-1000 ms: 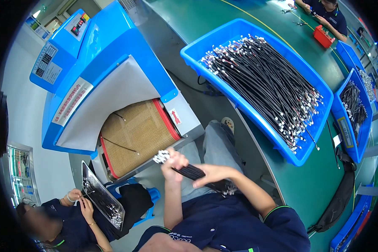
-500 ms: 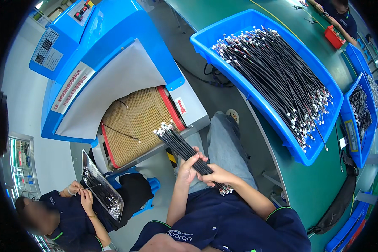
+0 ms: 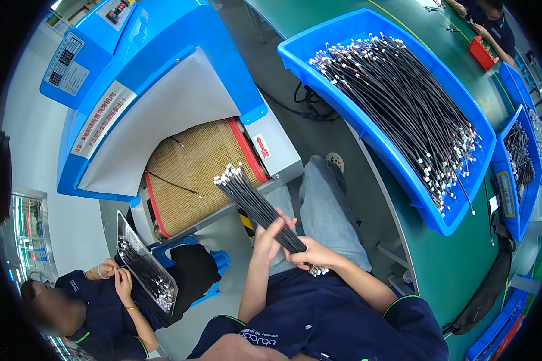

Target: The person repeatedly picks up black cables with white tips from a blue bin and feeds them one by one into a blue machine with a mesh conveyor belt. The cables are processed by the machine and then collected by the person, who places them back into the bin.

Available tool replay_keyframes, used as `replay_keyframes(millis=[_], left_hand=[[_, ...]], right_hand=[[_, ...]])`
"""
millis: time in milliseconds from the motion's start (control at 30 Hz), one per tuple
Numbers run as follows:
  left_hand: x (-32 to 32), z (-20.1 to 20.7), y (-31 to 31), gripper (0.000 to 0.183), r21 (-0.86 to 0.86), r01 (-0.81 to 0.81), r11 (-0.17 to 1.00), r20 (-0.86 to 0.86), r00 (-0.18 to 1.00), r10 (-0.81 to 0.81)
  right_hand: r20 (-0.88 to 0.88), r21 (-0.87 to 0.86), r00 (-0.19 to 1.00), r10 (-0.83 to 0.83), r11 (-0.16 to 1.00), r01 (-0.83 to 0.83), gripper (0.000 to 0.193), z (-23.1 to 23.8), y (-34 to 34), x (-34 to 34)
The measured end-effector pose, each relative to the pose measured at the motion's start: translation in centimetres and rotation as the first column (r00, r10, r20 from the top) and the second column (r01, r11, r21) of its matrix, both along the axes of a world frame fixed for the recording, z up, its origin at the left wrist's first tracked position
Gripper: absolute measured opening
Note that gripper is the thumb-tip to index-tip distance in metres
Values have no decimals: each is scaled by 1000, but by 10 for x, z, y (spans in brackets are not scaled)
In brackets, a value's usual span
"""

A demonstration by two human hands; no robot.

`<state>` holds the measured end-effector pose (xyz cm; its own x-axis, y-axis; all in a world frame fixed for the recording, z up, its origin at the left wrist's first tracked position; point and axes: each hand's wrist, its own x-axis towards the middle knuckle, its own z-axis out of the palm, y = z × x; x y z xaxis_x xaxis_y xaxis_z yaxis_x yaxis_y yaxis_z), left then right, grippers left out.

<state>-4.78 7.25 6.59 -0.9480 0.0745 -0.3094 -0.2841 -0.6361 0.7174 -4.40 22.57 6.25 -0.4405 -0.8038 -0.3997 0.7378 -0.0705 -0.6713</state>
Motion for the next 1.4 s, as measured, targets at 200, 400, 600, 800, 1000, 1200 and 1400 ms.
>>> replay_keyframes(millis=[200,400,600,800,1000,1200,1400], left_hand=[[15,-11,11,16,-100,111,989,80,991,-103],[17,-11,8,13,-181,159,971,52,987,-152],[20,-22,1,20,-129,203,971,2,979,-204],[25,-29,-7,50,-29,220,975,-65,973,-221],[24,-27,-9,51,152,212,965,-68,977,-204],[26,-23,-6,44,77,164,984,-39,986,-161],[19,-21,-6,36,128,45,991,-69,997,-36]], right_hand=[[57,48,986,-156,987,153,14,-1,-10,1],[-77,73,992,-96,992,101,16,-16,-15,8],[-24,63,998,-61,996,62,13,-18,-14,16],[-69,39,997,-44,998,46,14,-32,-14,22],[-95,44,994,-62,997,67,14,-24,-15,21],[-65,-7,996,-59,998,58,19,-26,-14,21],[-48,7,998,-34,999,34,16,-16,-16,17]])
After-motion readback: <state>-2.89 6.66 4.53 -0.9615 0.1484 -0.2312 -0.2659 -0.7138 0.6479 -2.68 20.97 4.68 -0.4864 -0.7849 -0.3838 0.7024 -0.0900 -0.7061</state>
